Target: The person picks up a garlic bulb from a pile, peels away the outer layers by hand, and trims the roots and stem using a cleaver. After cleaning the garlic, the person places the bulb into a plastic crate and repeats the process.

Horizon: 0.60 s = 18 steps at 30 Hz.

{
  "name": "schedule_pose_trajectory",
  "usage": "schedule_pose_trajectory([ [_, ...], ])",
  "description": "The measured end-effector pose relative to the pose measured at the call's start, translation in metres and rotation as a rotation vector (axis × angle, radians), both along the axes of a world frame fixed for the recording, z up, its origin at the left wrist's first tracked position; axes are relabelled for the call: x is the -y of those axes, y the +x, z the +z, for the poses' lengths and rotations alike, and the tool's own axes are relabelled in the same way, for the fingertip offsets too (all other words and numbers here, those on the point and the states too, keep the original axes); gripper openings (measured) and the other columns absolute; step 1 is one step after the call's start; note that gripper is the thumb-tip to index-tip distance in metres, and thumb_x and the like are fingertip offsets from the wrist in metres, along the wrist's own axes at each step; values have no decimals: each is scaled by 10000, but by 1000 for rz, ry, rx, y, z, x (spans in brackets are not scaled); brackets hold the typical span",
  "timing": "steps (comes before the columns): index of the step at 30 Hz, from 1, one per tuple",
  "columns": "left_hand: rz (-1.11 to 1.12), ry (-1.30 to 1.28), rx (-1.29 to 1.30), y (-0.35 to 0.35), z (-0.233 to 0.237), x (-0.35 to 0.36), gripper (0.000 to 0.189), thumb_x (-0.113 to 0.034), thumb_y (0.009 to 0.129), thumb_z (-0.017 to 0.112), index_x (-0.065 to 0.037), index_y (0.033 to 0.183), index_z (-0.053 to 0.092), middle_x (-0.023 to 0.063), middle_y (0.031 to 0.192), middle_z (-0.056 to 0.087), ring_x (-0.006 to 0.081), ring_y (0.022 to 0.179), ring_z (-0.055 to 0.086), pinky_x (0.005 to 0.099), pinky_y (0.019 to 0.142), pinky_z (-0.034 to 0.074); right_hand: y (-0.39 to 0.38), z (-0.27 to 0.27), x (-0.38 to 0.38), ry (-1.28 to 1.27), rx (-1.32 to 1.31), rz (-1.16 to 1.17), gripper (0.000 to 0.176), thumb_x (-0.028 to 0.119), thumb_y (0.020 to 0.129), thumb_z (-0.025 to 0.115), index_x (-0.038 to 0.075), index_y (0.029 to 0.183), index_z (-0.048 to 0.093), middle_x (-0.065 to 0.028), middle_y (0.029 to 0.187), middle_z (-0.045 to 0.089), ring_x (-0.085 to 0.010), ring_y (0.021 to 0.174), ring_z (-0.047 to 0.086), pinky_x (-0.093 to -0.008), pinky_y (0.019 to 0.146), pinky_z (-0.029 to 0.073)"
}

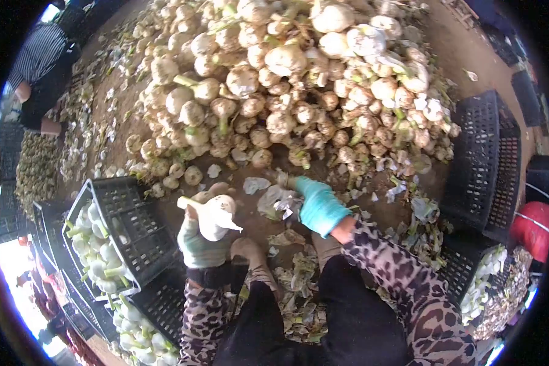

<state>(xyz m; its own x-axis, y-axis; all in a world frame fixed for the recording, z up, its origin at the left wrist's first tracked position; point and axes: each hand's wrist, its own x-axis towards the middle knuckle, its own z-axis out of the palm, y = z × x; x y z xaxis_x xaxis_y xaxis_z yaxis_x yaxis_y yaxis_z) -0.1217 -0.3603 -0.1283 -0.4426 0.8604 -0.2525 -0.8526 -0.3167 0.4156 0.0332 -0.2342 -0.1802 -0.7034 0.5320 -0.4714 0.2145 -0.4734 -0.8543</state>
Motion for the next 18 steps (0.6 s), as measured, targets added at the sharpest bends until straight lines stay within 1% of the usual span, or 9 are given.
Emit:
schedule_pose_trajectory([
  [2,-20,14,202,-5,-28,12,370,-303,794,572,18,973,528,190,991,499,326,932,521,452,794,455,-10,41,1,213,-76,4,259,78,809,559,-29,1043,524,-77,872,605,-189,708,597,-253,628,486],
  [4,52,-1,21,5,-23,3,349,-283,805,563,26,963,523,172,963,500,312,915,523,417,748,477,-24,59,0,185,-194,172,340,27,793,557,-22,1122,485,-80,984,555,-107,800,566,-194,644,459],
  [6,104,-61,-52,8,-31,6,321,-256,816,554,28,963,522,163,980,505,277,875,542,362,670,507,-38,78,10,738,-27,317,331,154,732,654,-33,982,544,-168,884,589,-217,779,608,-292,646,470],
  [10,62,-667,-453,2,-35,14,267,-227,859,493,33,915,514,160,960,543,231,773,575,326,630,518,-45,34,36,876,81,225,258,159,726,646,-20,888,557,-134,777,610,-222,698,599,-311,614,462],
  [12,150,-552,-238,3,-35,18,254,-249,860,489,-2,899,532,161,909,561,252,799,573,374,667,513,-41,28,37,-48,55,54,165,63,721,579,-32,855,563,-105,720,596,-151,595,549,-286,525,447],
  [13,153,-553,-237,1,-36,21,254,-249,860,489,-2,899,532,161,909,561,252,799,573,374,667,513,-36,12,34,354,173,170,123,23,749,541,-35,855,562,-76,717,596,-121,579,518,-259,522,438],
  [16,266,-279,213,-14,-43,35,300,-317,830,519,-21,832,567,168,952,566,330,953,525,447,763,480,-21,-7,34,67,378,64,173,55,768,567,-18,925,566,-80,750,601,-104,637,523,-265,571,450],
  [17,246,-193,257,-18,-41,39,314,-332,826,517,-22,827,569,161,976,566,334,975,513,454,777,473,-20,2,36,353,375,237,218,61,761,586,-1,968,559,-98,756,610,-149,679,560,-289,626,466],
  [18,219,-113,305,-18,-40,42,329,-347,823,515,-22,822,572,154,1000,565,339,997,501,461,791,466,-21,7,33,698,320,478,329,11,735,581,4,1059,527,-122,951,594,-186,786,577,-293,644,473],
])
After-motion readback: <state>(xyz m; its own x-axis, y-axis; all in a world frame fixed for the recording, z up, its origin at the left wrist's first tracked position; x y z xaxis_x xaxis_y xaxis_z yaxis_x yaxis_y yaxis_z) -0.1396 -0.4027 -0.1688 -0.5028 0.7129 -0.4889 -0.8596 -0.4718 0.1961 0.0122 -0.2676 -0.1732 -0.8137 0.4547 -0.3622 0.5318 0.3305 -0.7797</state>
